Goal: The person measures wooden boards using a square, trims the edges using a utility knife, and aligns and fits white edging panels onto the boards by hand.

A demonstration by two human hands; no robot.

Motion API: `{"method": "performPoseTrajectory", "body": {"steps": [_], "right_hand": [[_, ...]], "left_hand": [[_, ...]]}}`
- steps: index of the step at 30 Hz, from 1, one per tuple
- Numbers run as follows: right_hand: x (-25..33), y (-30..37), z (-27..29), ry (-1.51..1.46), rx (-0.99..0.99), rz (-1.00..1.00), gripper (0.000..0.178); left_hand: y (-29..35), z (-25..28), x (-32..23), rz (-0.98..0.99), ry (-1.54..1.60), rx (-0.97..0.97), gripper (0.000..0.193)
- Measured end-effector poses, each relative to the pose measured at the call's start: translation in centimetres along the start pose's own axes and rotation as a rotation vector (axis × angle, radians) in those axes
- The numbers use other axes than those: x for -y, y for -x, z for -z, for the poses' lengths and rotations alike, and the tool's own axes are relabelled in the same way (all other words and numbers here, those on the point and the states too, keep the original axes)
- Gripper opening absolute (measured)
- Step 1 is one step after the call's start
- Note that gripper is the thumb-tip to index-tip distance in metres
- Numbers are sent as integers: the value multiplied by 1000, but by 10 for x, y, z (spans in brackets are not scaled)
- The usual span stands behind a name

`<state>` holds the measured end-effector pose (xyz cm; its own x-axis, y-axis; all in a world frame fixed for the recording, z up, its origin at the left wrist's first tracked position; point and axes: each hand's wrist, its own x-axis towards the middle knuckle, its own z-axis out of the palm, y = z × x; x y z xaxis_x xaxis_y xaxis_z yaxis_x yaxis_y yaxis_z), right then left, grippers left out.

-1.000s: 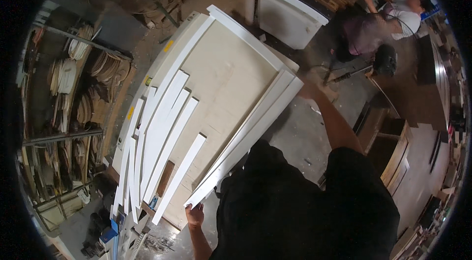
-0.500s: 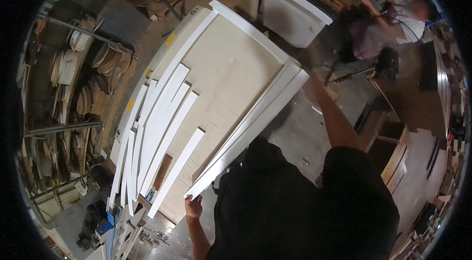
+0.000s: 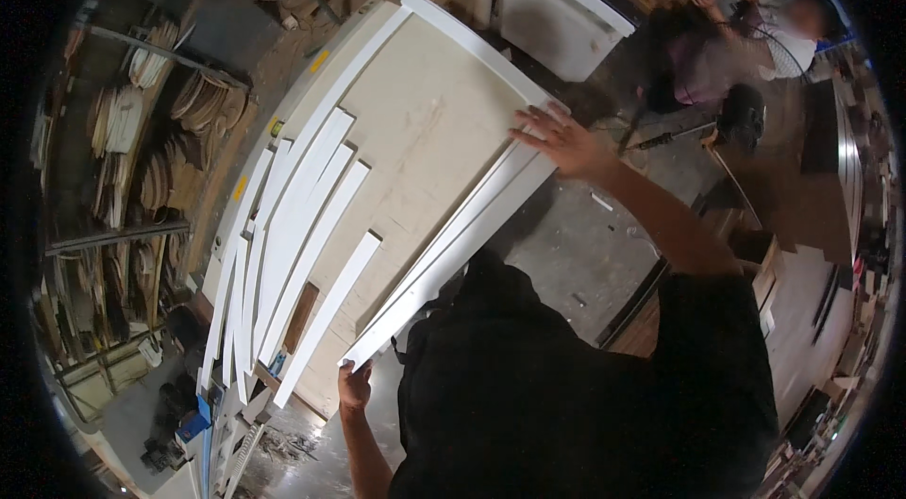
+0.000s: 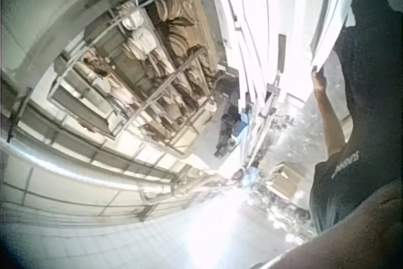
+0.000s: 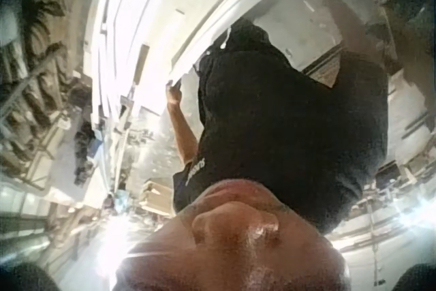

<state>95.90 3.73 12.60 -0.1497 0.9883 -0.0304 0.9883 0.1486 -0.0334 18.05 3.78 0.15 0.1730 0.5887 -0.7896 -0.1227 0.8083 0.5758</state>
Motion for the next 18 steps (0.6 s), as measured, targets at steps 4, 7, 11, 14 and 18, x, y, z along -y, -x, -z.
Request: {"method": "performPoseTrajectory", "body": {"steps": [4,7,11,14,18], "right_hand": [[-10,-42,-33,-36,175,186,94],[-25,-38,-58,-91,60,225,61],[-17,-47,-52,-111,243,136,59],[-13,-46,-38,-97,108,203,52],[-17,-61,-48,-145,56,205,36]], "left_hand": [[11,27,2,-76,-68,-89,35],[26,-3,-32,-129,-522,-102,46],[49,-58,-44,-696,-1360,-442,97],[64,-100,-67,-671,-1712,-227,118],[42,-74,-61,-654,-1665,-219,67]]}}
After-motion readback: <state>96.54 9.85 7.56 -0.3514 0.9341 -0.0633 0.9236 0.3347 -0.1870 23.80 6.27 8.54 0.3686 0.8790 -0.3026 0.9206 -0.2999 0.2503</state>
